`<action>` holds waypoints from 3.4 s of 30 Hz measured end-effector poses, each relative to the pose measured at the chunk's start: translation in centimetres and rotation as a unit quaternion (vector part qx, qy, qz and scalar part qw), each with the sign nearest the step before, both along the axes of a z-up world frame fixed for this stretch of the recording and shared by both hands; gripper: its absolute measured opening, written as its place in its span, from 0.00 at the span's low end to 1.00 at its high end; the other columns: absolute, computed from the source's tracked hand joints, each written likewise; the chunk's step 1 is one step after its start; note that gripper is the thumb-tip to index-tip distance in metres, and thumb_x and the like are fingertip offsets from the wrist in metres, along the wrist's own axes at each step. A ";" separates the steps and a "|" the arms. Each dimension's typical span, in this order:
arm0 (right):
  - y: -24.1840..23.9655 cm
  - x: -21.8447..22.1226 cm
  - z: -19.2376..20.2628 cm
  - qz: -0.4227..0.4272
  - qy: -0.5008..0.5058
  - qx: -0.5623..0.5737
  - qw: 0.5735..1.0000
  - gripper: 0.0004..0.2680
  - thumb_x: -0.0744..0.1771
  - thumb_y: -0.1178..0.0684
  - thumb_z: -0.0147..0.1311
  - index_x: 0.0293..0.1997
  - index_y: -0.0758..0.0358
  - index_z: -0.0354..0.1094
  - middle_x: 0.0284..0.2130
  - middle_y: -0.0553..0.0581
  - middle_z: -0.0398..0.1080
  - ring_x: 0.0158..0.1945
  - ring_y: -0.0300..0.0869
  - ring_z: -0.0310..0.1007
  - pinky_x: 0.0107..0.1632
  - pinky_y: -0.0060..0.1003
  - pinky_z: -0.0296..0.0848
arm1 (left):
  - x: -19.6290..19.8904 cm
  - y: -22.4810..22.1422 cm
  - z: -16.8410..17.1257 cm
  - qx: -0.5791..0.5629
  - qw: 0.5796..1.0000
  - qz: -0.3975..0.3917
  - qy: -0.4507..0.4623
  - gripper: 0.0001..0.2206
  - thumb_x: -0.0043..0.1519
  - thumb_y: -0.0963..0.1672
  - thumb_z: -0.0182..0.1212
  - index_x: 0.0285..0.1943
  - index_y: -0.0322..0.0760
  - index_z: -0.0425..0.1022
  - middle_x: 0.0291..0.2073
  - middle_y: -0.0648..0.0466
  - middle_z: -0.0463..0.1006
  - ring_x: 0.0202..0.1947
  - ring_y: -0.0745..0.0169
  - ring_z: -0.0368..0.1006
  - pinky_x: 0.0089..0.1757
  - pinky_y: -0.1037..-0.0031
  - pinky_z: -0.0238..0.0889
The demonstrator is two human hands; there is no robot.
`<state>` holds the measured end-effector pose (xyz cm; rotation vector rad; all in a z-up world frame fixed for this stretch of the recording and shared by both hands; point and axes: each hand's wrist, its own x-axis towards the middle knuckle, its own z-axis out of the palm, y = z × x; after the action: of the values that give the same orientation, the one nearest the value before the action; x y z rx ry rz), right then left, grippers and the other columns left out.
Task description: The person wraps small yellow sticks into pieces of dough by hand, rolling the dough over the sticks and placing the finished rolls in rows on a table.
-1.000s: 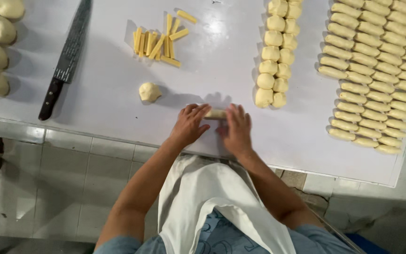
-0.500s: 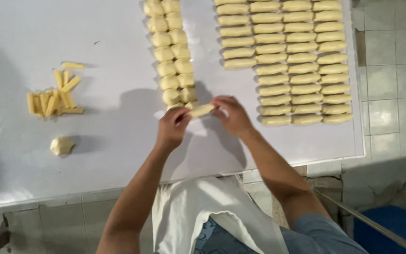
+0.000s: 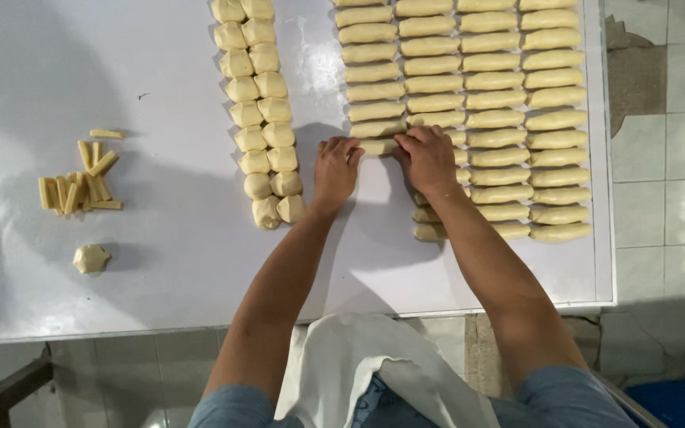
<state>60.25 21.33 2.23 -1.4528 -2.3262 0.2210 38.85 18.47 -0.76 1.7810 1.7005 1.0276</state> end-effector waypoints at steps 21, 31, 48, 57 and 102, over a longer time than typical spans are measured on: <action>-16.8 -21.7 3.4 0.044 -0.071 -0.142 0.986 0.12 0.67 0.51 0.57 0.55 0.62 0.68 0.41 0.65 0.71 0.46 0.57 0.71 0.50 0.50 0.72 | -22.5 -29.9 6.7 -0.065 0.984 0.130 -0.106 0.06 0.63 0.39 0.63 0.47 0.36 0.81 0.43 0.48 0.79 0.44 0.50 0.77 0.42 0.66 0.73; -21.6 -38.6 2.3 -0.039 0.098 -0.267 0.958 0.17 0.64 0.36 0.64 0.43 0.61 0.73 0.29 0.54 0.78 0.32 0.45 0.78 0.36 0.41 0.75 | -32.9 -32.0 4.3 0.009 1.000 0.013 -0.014 0.12 0.58 0.38 0.60 0.51 0.30 0.79 0.48 0.45 0.80 0.55 0.43 0.73 0.57 0.59 0.66; -11.2 -45.4 -4.0 0.114 -0.077 -0.098 0.986 0.30 0.67 0.28 0.48 0.73 0.56 0.51 0.73 0.62 0.49 0.76 0.56 0.44 0.72 0.59 0.42 | -30.4 -26.8 -0.4 -0.084 0.981 -0.079 0.155 0.24 0.66 0.44 0.52 0.70 0.25 0.64 0.67 0.39 0.65 0.71 0.39 0.58 0.70 0.52 0.47; -14.3 -44.2 -0.9 0.208 -0.064 -0.011 0.976 0.17 0.70 0.43 0.54 0.66 0.49 0.63 0.61 0.56 0.63 0.70 0.49 0.58 0.72 0.56 0.50 | -32.5 -27.2 1.1 -0.056 0.992 -0.046 0.104 0.15 0.63 0.46 0.59 0.54 0.30 0.76 0.57 0.40 0.74 0.64 0.43 0.65 0.65 0.52 0.55; -13.6 -36.9 -0.5 0.056 0.070 -0.279 0.956 0.09 0.67 0.50 0.59 0.51 0.55 0.78 0.41 0.59 0.75 0.43 0.51 0.75 0.47 0.44 0.73 | -33.2 -18.5 -1.1 -0.132 0.977 0.137 0.097 0.19 0.55 0.48 0.73 0.55 0.46 0.81 0.48 0.44 0.73 0.49 0.41 0.67 0.50 0.57 0.63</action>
<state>23.32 7.73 1.69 -1.4763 -2.3324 1.0487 5.68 -0.06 -1.90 1.5465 2.1369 0.7057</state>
